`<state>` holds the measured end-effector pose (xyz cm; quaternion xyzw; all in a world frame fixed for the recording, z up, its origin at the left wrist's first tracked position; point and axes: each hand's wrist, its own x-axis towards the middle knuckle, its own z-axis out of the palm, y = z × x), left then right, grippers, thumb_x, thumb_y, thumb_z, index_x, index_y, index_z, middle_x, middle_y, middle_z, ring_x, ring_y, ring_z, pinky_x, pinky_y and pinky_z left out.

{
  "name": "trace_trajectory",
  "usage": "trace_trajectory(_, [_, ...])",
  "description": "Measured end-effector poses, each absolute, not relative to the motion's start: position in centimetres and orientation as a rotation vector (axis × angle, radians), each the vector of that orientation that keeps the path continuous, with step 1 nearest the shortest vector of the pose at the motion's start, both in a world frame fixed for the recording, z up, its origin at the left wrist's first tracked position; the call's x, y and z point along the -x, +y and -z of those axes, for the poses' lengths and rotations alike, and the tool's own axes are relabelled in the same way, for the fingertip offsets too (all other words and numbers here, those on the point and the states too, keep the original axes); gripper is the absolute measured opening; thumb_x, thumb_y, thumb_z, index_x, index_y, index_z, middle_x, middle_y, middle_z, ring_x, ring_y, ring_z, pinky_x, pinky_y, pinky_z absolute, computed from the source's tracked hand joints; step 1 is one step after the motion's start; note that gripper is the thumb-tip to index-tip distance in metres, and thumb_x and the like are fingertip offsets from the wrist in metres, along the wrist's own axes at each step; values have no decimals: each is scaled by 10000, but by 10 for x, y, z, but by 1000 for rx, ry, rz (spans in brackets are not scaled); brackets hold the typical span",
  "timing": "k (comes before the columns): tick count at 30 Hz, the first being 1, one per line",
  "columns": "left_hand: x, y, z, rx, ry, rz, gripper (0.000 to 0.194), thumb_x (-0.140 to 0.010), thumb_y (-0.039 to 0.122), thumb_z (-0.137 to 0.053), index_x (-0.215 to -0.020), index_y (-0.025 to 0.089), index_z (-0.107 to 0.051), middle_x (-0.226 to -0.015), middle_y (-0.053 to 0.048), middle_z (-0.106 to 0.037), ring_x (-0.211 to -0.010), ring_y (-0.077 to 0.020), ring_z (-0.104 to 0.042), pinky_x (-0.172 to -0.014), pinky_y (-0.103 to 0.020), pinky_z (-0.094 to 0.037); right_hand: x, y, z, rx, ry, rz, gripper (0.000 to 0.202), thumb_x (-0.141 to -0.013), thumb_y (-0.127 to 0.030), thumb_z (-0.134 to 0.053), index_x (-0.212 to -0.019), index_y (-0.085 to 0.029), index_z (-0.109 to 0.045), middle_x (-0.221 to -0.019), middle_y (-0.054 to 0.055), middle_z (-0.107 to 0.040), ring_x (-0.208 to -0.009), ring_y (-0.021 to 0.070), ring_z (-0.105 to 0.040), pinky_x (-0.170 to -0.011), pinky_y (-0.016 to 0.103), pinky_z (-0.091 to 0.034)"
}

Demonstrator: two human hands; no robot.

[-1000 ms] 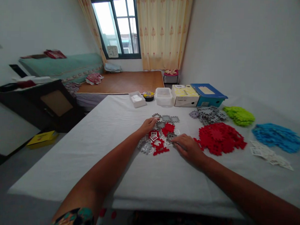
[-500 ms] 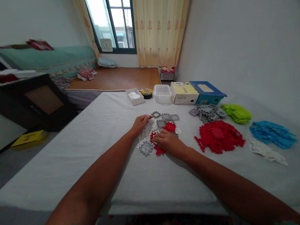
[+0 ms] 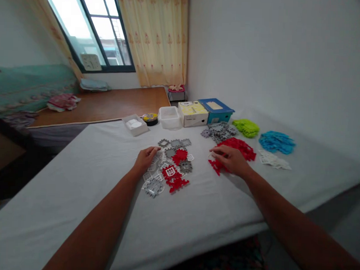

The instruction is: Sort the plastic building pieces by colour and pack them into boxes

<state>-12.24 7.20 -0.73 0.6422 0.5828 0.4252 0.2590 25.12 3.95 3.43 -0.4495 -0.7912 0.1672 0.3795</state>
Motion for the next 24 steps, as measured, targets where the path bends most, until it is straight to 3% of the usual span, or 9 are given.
trace_trajectory(6, [126, 78, 5, -1814, 1649, -1079, 585, -779, 655, -495, -1026, 188, -747, -1007, -52, -761, -999, -275, -673, -882, -344, -505, -404, 42, -12, 1587, -1287, -122, 394, -796, -503, -603, -954, -151, -682, -854, 96, -727, -732, 203, -669, -689, 335, -527])
trace_trajectory(12, [125, 76, 2, -1818, 1668, -1047, 572, -771, 661, -500, -1036, 214, -741, -1007, -40, -763, -995, -284, -675, -881, -366, -514, -470, 29, 11, 1892, -1254, -10, 398, -765, -499, -587, -913, -165, -743, -831, 103, -739, -742, 234, -655, -666, 343, -488])
trace_trajectory(18, [126, 78, 4, -1819, 1673, -1035, 569, -790, 648, -488, -1038, 201, -738, -1001, -44, -763, -1007, -282, -666, -886, -362, -507, -423, 31, -20, 1797, -1289, 264, 363, -847, -439, -511, -911, -158, -732, -914, 110, -729, -759, 225, -642, -739, 356, -487])
trace_trajectory(24, [121, 75, 8, -1849, 1627, -1059, 548, -818, 626, -464, -998, 191, -744, -1014, -61, -759, -1005, -262, -662, -931, -371, -486, -281, 31, -60, 1193, -2102, -108, 215, -913, -330, -535, -976, -201, -695, -969, 65, -716, -853, 189, -649, -772, 303, -494])
